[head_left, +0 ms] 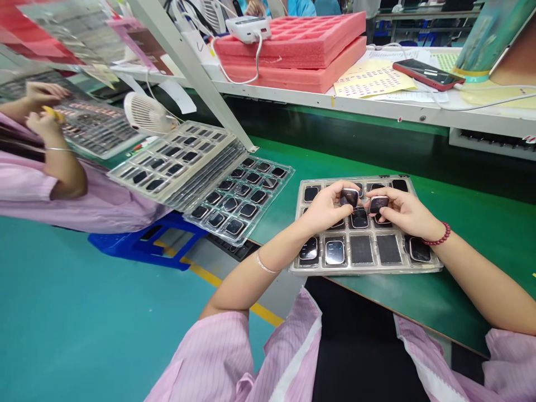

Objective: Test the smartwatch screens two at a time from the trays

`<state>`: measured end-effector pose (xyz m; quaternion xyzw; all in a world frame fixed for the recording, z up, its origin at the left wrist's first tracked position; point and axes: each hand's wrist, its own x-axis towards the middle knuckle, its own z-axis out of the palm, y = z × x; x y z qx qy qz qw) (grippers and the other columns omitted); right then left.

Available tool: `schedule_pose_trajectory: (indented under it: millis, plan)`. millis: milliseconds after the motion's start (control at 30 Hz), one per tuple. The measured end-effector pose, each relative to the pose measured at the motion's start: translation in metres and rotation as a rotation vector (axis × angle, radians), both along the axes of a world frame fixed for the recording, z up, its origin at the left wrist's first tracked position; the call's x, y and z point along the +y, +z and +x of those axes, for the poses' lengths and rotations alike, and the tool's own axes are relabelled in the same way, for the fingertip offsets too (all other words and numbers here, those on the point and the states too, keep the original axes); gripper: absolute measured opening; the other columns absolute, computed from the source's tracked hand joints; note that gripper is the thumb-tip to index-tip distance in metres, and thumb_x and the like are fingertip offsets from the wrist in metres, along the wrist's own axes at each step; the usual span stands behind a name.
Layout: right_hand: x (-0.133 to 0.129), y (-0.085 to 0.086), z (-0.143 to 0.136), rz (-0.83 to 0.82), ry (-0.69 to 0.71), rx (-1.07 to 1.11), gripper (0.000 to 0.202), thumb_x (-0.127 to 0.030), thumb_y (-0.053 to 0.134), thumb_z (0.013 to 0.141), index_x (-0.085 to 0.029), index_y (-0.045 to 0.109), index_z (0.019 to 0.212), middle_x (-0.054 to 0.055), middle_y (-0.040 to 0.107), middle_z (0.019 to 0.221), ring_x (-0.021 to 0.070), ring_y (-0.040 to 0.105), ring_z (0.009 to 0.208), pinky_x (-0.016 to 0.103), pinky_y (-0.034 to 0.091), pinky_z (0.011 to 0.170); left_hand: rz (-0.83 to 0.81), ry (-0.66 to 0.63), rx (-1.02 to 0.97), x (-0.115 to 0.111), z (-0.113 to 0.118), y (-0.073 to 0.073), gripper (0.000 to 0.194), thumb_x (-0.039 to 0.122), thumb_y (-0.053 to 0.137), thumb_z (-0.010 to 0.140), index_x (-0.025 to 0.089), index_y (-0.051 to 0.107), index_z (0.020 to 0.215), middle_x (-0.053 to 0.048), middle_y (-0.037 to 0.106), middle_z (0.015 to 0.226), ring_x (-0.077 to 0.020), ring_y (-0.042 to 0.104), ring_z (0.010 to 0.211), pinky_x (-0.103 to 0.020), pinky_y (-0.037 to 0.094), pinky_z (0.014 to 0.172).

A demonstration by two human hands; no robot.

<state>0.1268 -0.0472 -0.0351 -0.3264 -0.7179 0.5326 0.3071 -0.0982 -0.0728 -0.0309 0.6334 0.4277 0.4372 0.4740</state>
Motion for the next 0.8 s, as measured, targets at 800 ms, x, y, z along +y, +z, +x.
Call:
schedule_pose_trajectory:
  millis: [800]
  plan:
    - [0.0028,0.0005,0.0001,0.005,0.008,0.020,0.053,-0.012,0.057,0.076,-0.020,0.060,0.128,0.010,0.071,0.116,0.0242,0.071,0.092,0.029,0.061,0.058,-0.060,-0.061,-0.091,0.0020,-0.0004,-0.0041,0.051,0.004,0.052,0.063,0.015,0.057,0.113,-0.010,0.068,0.112,-0.0183,0.070,0.092,-0.024,0.055,0.067]
